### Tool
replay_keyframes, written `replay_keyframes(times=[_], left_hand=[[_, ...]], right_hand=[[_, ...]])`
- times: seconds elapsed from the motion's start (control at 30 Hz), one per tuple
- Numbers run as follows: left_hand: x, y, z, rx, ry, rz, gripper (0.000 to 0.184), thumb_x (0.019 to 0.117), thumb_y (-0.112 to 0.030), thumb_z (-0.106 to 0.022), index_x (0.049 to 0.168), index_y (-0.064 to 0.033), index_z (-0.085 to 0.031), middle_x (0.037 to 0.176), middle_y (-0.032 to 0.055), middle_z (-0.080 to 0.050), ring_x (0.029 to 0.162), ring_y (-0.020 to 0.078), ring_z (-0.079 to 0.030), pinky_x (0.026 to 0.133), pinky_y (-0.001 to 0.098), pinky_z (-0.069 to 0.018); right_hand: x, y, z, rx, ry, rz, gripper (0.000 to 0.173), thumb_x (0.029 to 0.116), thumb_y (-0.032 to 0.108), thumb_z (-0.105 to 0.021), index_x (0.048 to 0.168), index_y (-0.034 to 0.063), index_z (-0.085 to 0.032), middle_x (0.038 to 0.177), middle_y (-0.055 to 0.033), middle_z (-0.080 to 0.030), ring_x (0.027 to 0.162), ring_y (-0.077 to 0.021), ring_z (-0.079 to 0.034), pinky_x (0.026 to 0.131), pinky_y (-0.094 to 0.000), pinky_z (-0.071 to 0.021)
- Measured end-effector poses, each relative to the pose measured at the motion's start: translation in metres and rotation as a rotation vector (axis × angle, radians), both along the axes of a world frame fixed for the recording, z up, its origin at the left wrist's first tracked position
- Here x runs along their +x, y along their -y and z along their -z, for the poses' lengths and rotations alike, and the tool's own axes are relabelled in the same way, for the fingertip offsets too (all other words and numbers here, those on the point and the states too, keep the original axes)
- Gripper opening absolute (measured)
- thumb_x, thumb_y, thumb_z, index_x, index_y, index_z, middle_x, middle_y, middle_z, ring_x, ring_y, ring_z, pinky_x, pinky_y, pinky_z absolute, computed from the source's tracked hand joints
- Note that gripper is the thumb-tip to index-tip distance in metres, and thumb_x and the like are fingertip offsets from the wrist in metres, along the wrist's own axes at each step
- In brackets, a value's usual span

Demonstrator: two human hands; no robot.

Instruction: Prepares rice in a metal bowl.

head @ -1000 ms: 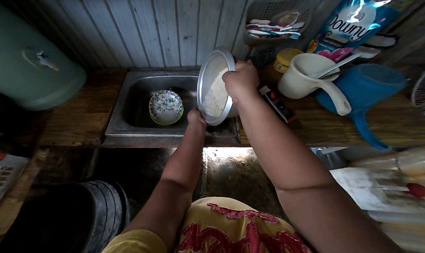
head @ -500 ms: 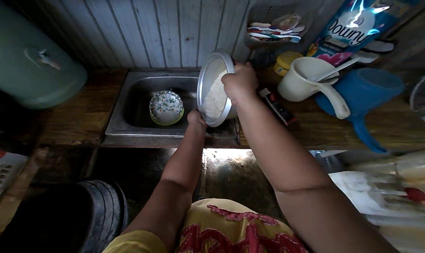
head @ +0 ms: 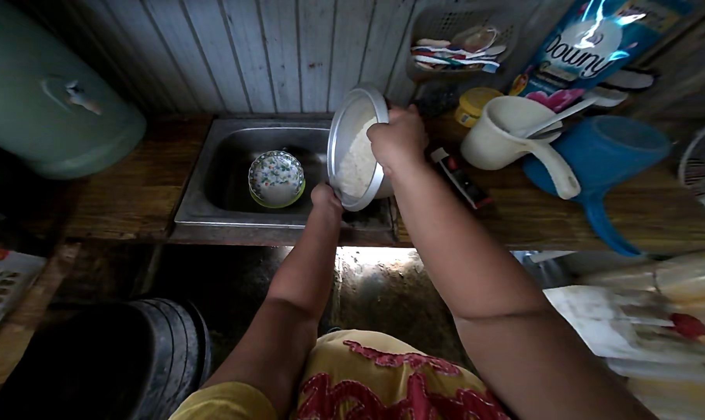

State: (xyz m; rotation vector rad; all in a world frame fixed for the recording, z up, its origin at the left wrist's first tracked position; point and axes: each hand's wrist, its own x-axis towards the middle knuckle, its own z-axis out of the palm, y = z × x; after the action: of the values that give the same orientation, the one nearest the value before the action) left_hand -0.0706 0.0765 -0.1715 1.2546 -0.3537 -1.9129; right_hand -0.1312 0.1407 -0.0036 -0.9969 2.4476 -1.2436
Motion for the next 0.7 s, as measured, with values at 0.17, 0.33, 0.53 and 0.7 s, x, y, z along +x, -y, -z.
replay_keyframes(times=[0.17, 0.33, 0.53, 0.7], left_hand=[[0.0001, -0.0006, 0.0005, -0.007, 0.019, 0.004, 0.031, 0.1049, -0.025, -0.052, 0.124, -0.0016, -0.061, 0.119, 0.0183, -0.065, 0.105, 0.0305, -0.065, 0.085, 0.053, -0.056], [-0.0006, 0.0006, 0.0005, -0.003, 0.034, 0.009, 0.034, 0.1047, -0.027, -0.053, 0.124, -0.0012, -0.062, 0.119, 0.0188, -0.065, 0.106, 0.0317, -0.064, 0.085, 0.0549, -0.0552], [-0.0001, -0.0002, -0.001, -0.002, 0.049, 0.004, 0.032, 0.1042, -0.025, -0.054, 0.124, -0.0007, -0.061, 0.119, 0.0194, -0.065, 0.106, 0.0319, -0.064, 0.085, 0.0545, -0.0552], [0.0007, -0.0008, -0.0003, 0.002, 0.059, 0.019, 0.033, 0.1036, -0.026, -0.054, 0.125, -0.0014, -0.062, 0.121, 0.0188, -0.065, 0.108, 0.0324, -0.064, 0.086, 0.0557, -0.0554]], right_hand=[[0.0, 0.0001, 0.0001, 0.006, -0.014, -0.003, 0.05, 0.0862, 0.014, -0.063, 0.136, 0.017, -0.068, 0.152, -0.0039, -0.053, 0.147, -0.0257, -0.038, 0.113, -0.07, -0.0207], [0.0006, 0.0001, -0.001, 0.008, -0.011, -0.002, 0.044, 0.0863, 0.014, -0.063, 0.129, 0.0142, -0.071, 0.148, -0.004, -0.056, 0.144, -0.0251, -0.04, 0.113, -0.0691, -0.0207], [0.0016, 0.0015, -0.0007, -0.002, -0.001, 0.007, 0.053, 0.0864, 0.013, -0.063, 0.139, 0.0183, -0.066, 0.15, -0.0028, -0.055, 0.147, -0.0253, -0.038, 0.113, -0.0699, -0.0201], [0.0013, 0.0031, 0.0008, 0.008, -0.018, 0.004, 0.052, 0.0854, 0.014, -0.063, 0.137, 0.0184, -0.067, 0.151, -0.002, -0.054, 0.148, -0.0251, -0.036, 0.113, -0.0709, -0.0196]])
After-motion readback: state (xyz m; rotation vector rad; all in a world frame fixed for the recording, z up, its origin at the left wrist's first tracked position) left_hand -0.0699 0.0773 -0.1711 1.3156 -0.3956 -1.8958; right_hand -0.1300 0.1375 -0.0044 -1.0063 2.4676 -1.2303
